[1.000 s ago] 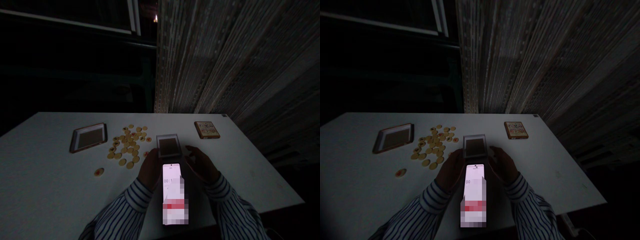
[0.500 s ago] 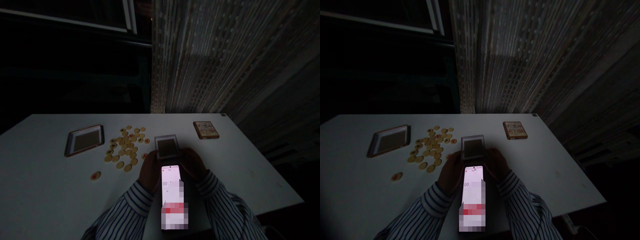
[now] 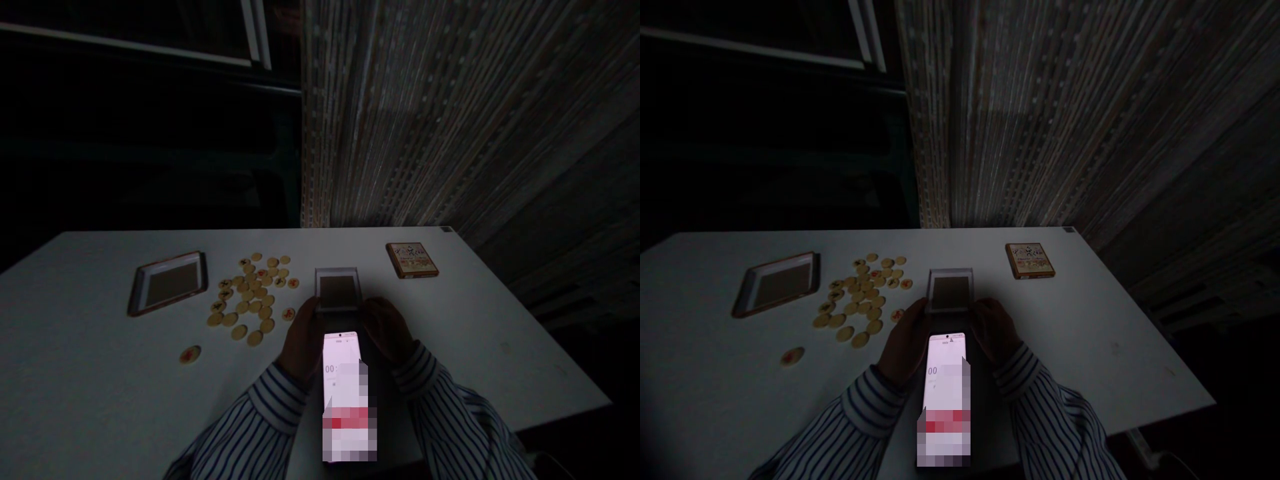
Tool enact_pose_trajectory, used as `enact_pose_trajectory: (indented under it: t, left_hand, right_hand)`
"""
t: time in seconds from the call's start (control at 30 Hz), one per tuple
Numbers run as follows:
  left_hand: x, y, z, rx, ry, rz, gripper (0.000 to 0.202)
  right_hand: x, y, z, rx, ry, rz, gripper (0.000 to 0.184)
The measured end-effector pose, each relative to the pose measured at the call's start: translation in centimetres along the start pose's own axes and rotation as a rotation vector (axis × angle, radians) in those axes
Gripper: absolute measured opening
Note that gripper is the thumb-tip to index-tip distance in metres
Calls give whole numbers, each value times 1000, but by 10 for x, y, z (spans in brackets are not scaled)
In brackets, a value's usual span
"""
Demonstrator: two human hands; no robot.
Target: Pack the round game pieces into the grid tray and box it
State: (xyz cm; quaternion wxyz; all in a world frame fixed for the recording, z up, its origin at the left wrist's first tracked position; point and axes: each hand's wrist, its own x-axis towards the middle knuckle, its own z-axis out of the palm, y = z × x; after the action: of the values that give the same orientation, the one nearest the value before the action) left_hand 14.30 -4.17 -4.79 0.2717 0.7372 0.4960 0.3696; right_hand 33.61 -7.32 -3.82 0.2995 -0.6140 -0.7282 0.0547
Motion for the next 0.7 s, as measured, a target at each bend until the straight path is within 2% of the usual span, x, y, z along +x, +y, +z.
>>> enact_pose_trajectory:
  t: [0.17,0.37,0.7]
  left_hand:
    - [3,-1,1,-3,-12,35,38]
    - [2,0,-3,-34,-41,-54,35]
    - [-1,4,-4,-67,-60,-100,40]
  right_hand:
    - [0,2,2,-13,42,9,18]
    - [1,3,5,-39,34,12,21]
    - [2,6,10,-10,71,13,24]
